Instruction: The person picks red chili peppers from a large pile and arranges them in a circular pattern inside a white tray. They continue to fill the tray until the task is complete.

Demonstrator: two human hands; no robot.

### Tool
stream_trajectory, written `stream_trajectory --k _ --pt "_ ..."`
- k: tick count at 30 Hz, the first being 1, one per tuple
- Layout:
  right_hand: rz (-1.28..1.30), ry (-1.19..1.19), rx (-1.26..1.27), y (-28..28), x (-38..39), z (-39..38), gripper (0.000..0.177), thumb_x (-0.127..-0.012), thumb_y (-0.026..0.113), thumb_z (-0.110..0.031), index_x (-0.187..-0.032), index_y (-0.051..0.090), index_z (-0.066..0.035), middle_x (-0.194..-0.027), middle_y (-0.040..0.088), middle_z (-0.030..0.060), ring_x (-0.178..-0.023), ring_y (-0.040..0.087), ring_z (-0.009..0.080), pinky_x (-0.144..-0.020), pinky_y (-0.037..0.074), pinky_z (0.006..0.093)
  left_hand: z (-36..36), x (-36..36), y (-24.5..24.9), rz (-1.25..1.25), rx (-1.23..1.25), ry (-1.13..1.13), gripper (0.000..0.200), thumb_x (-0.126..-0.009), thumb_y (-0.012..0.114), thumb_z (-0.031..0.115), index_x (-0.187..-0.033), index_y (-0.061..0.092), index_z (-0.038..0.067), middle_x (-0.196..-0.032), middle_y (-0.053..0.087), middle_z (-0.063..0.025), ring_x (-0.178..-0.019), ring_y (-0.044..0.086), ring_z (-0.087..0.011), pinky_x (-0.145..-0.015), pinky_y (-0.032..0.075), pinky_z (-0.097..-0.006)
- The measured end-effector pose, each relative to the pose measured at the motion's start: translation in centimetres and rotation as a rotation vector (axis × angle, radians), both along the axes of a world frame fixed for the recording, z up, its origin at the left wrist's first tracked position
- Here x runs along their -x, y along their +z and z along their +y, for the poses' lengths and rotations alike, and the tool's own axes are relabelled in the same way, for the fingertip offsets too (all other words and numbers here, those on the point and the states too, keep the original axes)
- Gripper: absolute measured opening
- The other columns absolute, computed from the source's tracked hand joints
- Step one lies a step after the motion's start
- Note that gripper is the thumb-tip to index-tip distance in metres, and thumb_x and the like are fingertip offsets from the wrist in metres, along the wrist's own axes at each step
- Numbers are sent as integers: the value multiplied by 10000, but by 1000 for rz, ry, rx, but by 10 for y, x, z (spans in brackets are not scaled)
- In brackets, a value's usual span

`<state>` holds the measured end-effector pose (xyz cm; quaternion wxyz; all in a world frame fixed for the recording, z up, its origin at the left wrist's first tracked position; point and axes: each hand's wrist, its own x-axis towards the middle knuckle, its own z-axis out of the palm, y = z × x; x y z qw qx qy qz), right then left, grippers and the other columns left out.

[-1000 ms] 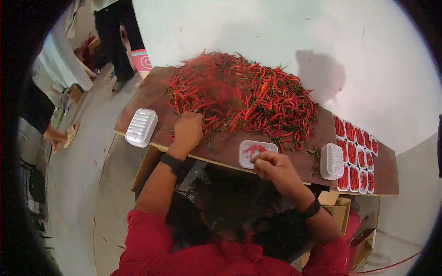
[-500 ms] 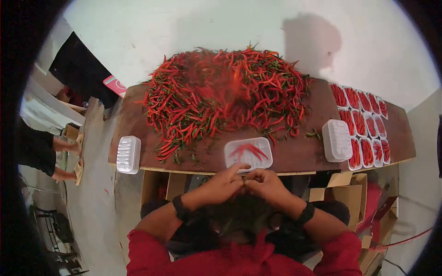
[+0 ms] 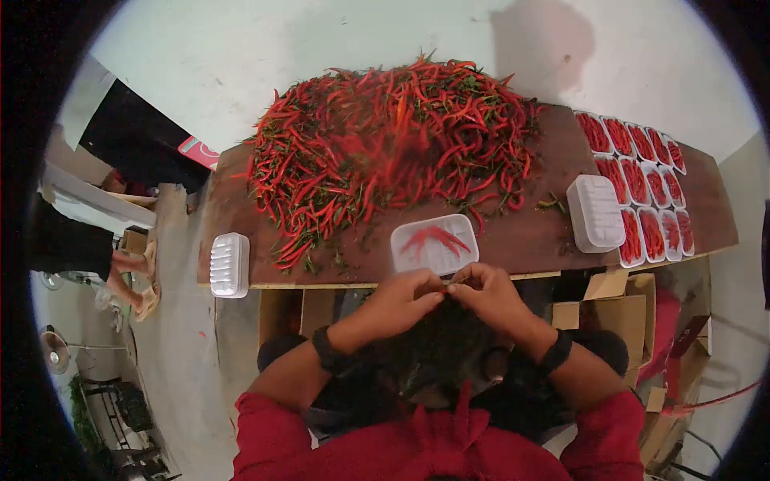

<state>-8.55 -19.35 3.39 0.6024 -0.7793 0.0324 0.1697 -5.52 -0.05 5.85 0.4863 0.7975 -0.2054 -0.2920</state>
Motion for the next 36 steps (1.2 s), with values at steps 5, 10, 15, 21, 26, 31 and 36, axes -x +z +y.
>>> stream_trajectory --k 5,10,15,21,26,31,36 --pt "149 99 -219 14 -1 -7 154 -822 630 -170 -841 584 -24 -677 544 -2 -577 475 52 -509 367 200 -4 4 10 -175 -84 -26 190 -807 593 123 -951 608 0 -866 628 -98 -815 586 -155 -726 466 -305" --pt "347 134 -468 10 2 -16 154 -833 617 -187 -830 568 -41 -661 498 -15 -546 430 53 -485 316 197 -3 -1 19 -211 -4 -148 163 -785 619 95 -924 609 10 -829 618 -84 -780 584 -161 -699 456 -292" --pt "376 290 -610 3 1 -16 151 -836 608 -189 -841 562 -45 -654 482 -23 -550 422 55 -486 311 202 5 -7 25 -303 18 -315 130 -775 626 83 -884 609 15 -819 617 -87 -765 586 -162 -692 457 -298" --pt "438 570 -492 28 4 -6 250 -843 587 -279 -754 597 -45 -632 493 -30 -570 437 69 -511 353 235 29 -27 25 -402 -137 -173 156 -767 613 81 -904 615 6 -842 631 -110 -802 613 -202 -709 468 -325" --pt "50 519 -71 11 8 5 367 -837 589 -356 -781 626 5 -688 615 71 -635 576 205 -606 453 350 37 -57 2 -462 -216 188 218 -772 584 114 -955 620 2 -889 644 -125 -810 622 -215 -725 477 -327" --pt "-96 344 163 -2 -4 2 335 -820 595 -359 -818 650 -29 -758 634 168 -710 621 298 -637 466 393 17 -66 -7 -472 -281 188 242 -751 607 157 -945 625 13 -844 651 -133 -778 638 -224 -705 491 -329" --pt "-124 359 192 -3 -3 4 273 -833 604 -256 -823 627 16 -677 621 102 -628 575 147 -586 448 316 5 -73 -20 -497 -300 190 229 -747 627 172 -916 613 19 -834 652 -141 -766 644 -255 -688 498 -345"
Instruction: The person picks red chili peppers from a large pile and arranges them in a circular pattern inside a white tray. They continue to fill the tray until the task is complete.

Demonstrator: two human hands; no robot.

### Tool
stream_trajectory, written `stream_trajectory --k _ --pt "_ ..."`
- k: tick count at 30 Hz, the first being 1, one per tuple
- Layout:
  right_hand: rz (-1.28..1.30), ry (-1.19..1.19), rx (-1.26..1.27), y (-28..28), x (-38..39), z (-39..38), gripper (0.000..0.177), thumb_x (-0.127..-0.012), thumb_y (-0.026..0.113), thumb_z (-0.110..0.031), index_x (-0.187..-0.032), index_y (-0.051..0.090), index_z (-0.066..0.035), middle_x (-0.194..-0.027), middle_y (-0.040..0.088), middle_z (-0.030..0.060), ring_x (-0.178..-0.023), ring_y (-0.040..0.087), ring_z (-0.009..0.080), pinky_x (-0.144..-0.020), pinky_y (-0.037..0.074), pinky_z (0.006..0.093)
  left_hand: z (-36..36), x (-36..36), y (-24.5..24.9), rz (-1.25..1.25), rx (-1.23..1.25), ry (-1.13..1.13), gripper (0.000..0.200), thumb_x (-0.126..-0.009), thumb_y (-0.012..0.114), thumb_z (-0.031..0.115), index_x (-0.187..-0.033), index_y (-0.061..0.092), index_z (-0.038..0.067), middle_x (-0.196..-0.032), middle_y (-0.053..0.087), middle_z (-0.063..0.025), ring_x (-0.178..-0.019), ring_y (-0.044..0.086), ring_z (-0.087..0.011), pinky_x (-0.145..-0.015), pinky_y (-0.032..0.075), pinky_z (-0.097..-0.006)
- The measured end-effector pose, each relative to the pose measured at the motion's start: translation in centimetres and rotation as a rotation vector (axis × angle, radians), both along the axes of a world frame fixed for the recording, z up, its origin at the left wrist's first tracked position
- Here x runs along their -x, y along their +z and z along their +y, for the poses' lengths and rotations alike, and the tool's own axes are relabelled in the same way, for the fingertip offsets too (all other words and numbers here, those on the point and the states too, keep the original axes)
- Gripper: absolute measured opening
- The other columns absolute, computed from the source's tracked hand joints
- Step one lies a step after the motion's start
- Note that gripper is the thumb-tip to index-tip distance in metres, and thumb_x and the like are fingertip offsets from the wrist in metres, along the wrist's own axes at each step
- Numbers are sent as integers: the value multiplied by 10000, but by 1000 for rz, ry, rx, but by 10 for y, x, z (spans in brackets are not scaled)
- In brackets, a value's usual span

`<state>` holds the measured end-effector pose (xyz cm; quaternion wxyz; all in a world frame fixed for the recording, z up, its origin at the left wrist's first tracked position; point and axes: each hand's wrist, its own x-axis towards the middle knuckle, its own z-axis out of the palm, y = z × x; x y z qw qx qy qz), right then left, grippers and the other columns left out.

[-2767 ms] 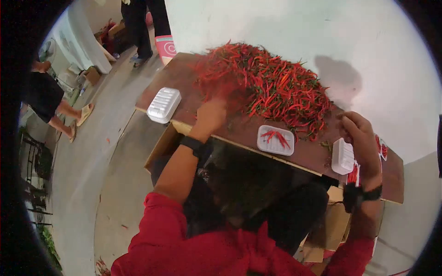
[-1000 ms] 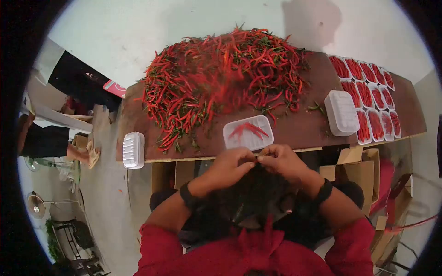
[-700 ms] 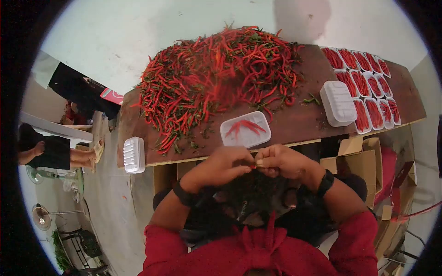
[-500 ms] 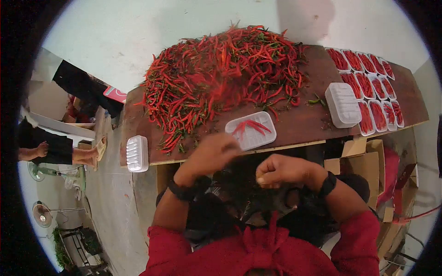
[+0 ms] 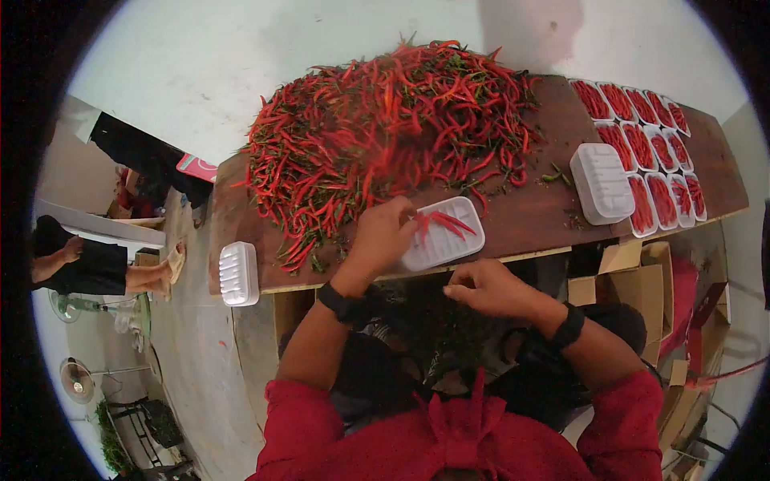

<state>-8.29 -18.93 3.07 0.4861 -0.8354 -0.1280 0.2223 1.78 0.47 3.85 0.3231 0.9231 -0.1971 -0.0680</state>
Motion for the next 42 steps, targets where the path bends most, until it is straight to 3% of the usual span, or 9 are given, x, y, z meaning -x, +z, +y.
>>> stream_trajectory --k 10,12,32,42 --pt "-48 -57 72 9 0 -1 233 -808 611 -222 -840 636 7 -739 632 167 -688 623 253 -623 466 357 -8 -5 -13 -91 -134 -31 221 -748 637 182 -899 606 23 -843 648 -153 -795 635 -293 -702 491 -380" --pt "-185 -153 125 7 0 -3 232 -789 593 -267 -829 632 -41 -818 618 177 -787 593 374 -699 461 467 -9 -4 -12 -89 -127 -36 216 -749 634 177 -895 605 22 -838 646 -153 -788 633 -295 -700 491 -380" --pt "-416 -271 225 6 -11 -3 273 -738 643 -185 -972 606 -51 -991 565 159 -876 577 355 -747 479 446 -5 -5 -23 -179 -69 -103 155 -750 596 147 -856 621 36 -839 638 -145 -812 613 -317 -730 480 -391" --pt "-400 -268 236 9 -10 -3 278 -740 636 -185 -977 612 -41 -1034 561 157 -887 582 358 -767 479 443 -4 -29 -24 -407 -19 -134 261 -768 572 129 -998 587 6 -937 598 -177 -878 571 -354 -772 463 -423"
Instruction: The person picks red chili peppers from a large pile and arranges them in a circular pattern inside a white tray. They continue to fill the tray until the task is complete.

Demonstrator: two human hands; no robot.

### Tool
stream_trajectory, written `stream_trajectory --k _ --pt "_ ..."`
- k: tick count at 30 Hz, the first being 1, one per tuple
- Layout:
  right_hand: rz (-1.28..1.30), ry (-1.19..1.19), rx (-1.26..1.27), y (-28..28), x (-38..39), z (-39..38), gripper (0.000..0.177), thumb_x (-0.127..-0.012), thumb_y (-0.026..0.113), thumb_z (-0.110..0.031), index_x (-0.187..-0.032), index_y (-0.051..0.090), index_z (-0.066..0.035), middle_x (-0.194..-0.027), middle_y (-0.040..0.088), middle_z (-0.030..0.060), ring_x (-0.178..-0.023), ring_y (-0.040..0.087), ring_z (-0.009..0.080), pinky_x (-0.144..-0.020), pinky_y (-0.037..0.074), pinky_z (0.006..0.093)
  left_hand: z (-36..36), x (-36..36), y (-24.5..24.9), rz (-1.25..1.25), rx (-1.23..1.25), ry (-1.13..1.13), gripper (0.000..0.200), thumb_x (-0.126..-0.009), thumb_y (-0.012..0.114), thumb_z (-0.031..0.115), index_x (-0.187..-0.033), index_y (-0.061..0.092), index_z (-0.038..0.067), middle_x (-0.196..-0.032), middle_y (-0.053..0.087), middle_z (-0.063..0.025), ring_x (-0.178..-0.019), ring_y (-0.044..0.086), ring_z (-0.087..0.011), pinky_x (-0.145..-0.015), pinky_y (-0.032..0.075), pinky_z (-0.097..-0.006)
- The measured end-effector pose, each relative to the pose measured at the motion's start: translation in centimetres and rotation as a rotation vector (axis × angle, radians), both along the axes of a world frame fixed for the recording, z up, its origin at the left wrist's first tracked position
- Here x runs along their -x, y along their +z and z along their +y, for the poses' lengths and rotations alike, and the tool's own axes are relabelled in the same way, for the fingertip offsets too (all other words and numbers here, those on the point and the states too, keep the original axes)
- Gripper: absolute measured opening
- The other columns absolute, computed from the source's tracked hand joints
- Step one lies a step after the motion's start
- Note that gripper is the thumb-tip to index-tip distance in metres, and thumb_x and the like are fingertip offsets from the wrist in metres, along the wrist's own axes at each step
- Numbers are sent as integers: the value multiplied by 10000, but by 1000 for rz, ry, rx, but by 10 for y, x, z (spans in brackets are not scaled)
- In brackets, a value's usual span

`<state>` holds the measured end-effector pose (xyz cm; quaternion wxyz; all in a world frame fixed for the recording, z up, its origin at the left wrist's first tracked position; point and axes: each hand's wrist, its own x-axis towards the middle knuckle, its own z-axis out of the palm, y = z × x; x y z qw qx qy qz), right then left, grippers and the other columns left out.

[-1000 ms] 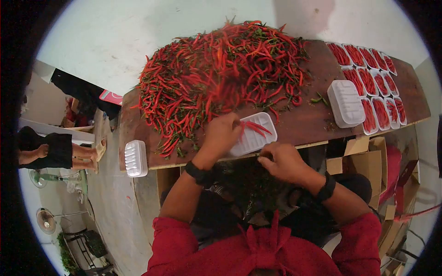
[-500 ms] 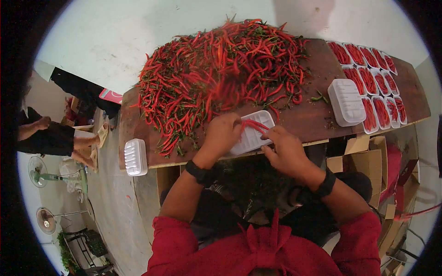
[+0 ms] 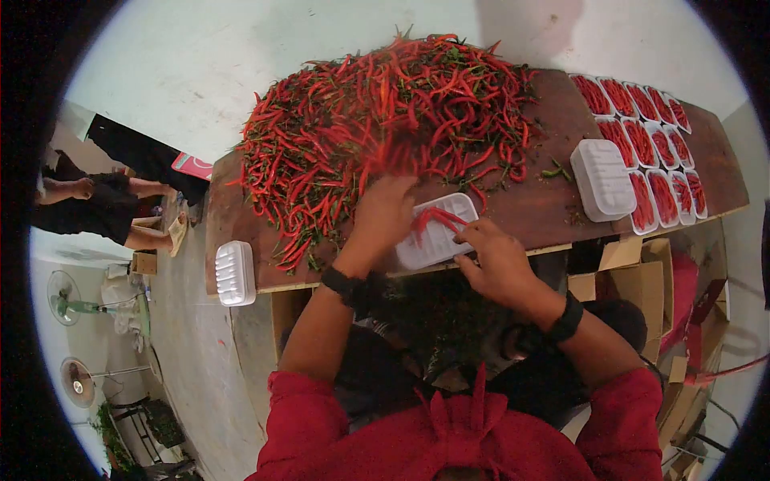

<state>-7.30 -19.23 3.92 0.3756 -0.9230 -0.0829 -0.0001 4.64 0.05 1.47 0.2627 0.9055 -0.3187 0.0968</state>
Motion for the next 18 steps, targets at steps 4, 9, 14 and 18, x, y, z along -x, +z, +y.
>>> stream_trajectory --k 4,9,14,18 --pt "8 4 30 -1 0 -1 277 -742 634 -184 -980 611 -45 -1035 560 160 -885 583 357 -765 481 441 -3 -5 -6 51 -139 -10 270 -771 559 120 -1010 592 -2 -965 589 -195 -908 559 -365 -776 455 -427" --pt "0 1 23 0 1 -3 271 -747 629 -185 -976 609 -41 -1020 565 154 -889 581 350 -762 483 440 -3 -8 -4 60 -141 80 222 -772 557 119 -949 622 0 -917 612 -182 -867 580 -349 -759 465 -422" --pt "6 20 13 4 0 -3 274 -753 623 -191 -981 610 -39 -1014 570 150 -892 582 346 -765 483 440 8 -2 29 123 182 244 174 -752 583 129 -854 640 1 -822 633 -173 -789 609 -320 -711 482 -367" --pt "-18 31 3 5 2 0 269 -759 619 -195 -979 615 -41 -1011 570 154 -892 582 350 -764 484 441 29 0 57 265 306 381 208 -763 604 124 -913 627 -18 -862 653 -148 -784 632 -248 -706 481 -333"
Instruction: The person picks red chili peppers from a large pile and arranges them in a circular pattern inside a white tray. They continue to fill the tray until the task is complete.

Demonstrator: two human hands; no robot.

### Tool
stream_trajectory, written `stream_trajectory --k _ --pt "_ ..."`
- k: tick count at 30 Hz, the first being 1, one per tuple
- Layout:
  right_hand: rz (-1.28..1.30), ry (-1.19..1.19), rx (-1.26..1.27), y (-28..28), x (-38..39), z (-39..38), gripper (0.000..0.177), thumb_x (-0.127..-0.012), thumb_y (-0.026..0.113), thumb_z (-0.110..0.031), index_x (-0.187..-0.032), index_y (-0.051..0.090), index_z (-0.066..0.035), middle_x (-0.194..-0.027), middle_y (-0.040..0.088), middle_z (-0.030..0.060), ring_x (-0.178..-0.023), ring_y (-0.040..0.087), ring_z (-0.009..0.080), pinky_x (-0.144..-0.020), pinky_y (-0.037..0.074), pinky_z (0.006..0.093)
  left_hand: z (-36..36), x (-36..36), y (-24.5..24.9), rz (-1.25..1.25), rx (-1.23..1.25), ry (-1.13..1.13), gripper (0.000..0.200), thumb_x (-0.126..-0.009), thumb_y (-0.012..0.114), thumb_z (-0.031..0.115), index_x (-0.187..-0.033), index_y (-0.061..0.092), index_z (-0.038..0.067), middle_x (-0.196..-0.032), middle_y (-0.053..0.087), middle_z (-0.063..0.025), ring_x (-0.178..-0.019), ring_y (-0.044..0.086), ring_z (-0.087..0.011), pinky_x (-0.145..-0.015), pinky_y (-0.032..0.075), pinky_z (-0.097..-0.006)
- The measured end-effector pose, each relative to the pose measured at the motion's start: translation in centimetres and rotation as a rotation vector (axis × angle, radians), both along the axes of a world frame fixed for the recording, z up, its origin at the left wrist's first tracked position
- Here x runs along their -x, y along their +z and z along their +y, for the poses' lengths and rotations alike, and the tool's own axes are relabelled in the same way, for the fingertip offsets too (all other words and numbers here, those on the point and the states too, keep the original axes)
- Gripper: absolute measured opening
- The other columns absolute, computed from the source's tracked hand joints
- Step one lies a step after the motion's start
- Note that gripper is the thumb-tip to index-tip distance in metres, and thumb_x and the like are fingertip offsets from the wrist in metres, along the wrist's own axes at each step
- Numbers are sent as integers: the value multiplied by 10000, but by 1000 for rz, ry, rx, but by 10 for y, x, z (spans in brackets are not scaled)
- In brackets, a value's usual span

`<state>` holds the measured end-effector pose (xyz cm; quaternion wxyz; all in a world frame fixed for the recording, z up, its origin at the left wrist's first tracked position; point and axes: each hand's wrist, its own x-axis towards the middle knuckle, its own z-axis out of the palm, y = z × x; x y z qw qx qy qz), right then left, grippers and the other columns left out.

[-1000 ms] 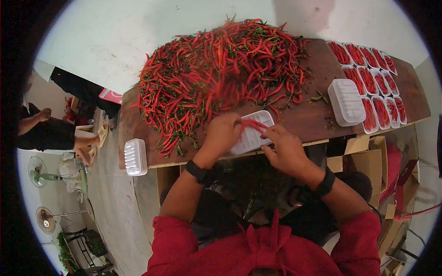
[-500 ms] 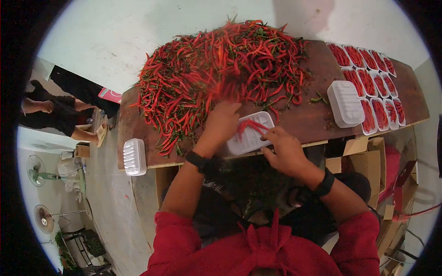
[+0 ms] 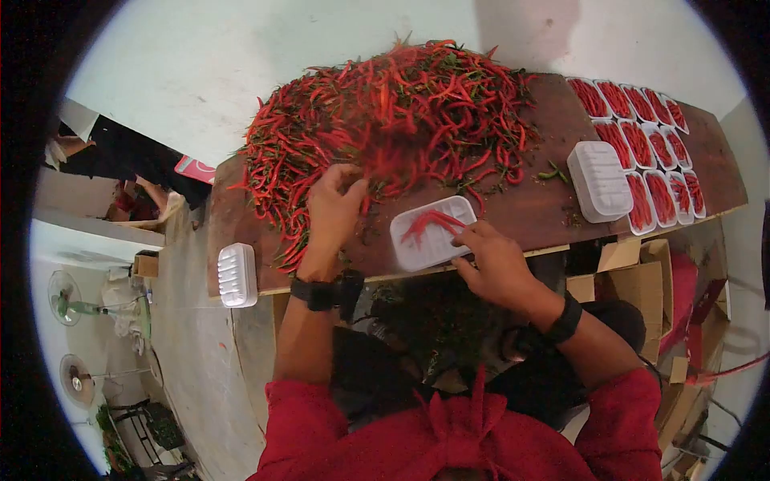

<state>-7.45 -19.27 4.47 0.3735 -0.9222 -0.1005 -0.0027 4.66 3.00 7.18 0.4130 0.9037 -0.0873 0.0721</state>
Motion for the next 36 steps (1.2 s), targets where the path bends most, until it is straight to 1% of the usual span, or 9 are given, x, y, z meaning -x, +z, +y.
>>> stream_trajectory --k 6,10,12,15,19,21,25,27,36 --pt "20 0 -11 2 1 2 321 -781 604 -193 -1065 562 -49 -1042 547 169 -899 568 378 -776 474 460 34 4 -5 -5 -67 -36 224 -785 591 90 -979 623 -18 -864 657 -106 -802 617 -164 -726 471 -292" --pt "-40 -49 -121 14 0 8 348 -788 601 -179 -1110 534 -67 -1053 532 179 -899 563 389 -773 470 461 23 33 19 207 150 -181 201 -797 564 68 -971 618 -17 -840 635 -62 -798 587 -121 -728 467 -268" --pt "-254 -90 -223 19 0 13 317 -731 654 -62 -1038 580 -43 -948 556 120 -657 574 224 -591 455 309 14 51 23 265 228 -245 186 -803 549 64 -958 615 -13 -822 617 -33 -798 568 -98 -726 465 -258" --pt "-257 -19 -277 23 2 16 271 -749 649 -74 -1011 597 -29 -896 584 125 -668 579 212 -595 458 309 4 72 19 215 147 -451 176 -813 544 46 -966 612 -7 -845 614 -32 -822 560 -89 -729 466 -254" --pt "-29 43 -306 12 8 18 195 -770 638 -81 -951 624 -9 -836 606 141 -681 589 215 -604 462 308 -2 84 9 367 269 -488 186 -810 570 71 -960 622 -25 -889 640 -88 -862 593 -132 -769 462 -279" --pt "-30 19 -290 15 9 18 153 -791 609 -171 -882 655 -58 -850 623 157 -817 598 341 -715 475 403 -1 83 4 315 183 -501 158 -832 568 83 -942 610 -24 -852 611 -30 -796 552 -75 -712 458 -250" --pt "-73 5 -266 11 8 16 156 -795 604 -179 -892 656 -69 -872 623 155 -824 597 344 -713 475 409 -2 86 2 394 123 -460 202 -802 596 137 -930 625 -17 -857 632 -108 -801 593 -134 -732 463 -296" --pt "-129 23 -245 10 7 16 153 -790 620 -79 -923 647 -7 -818 614 144 -693 602 231 -628 474 324 -2 87 0 395 143 -509 167 -827 600 137 -896 617 -15 -769 589 7 -711 508 -56 -639 427 -234" --pt "-271 65 -90 9 10 16 150 -724 660 -107 -872 667 -81 -804 592 114 -762 586 297 -649 475 366 -6 88 -5 355 13 -503 155 -804 621 144 -861 620 -1 -741 594 -15 -682 524 -80 -625 433 -253"
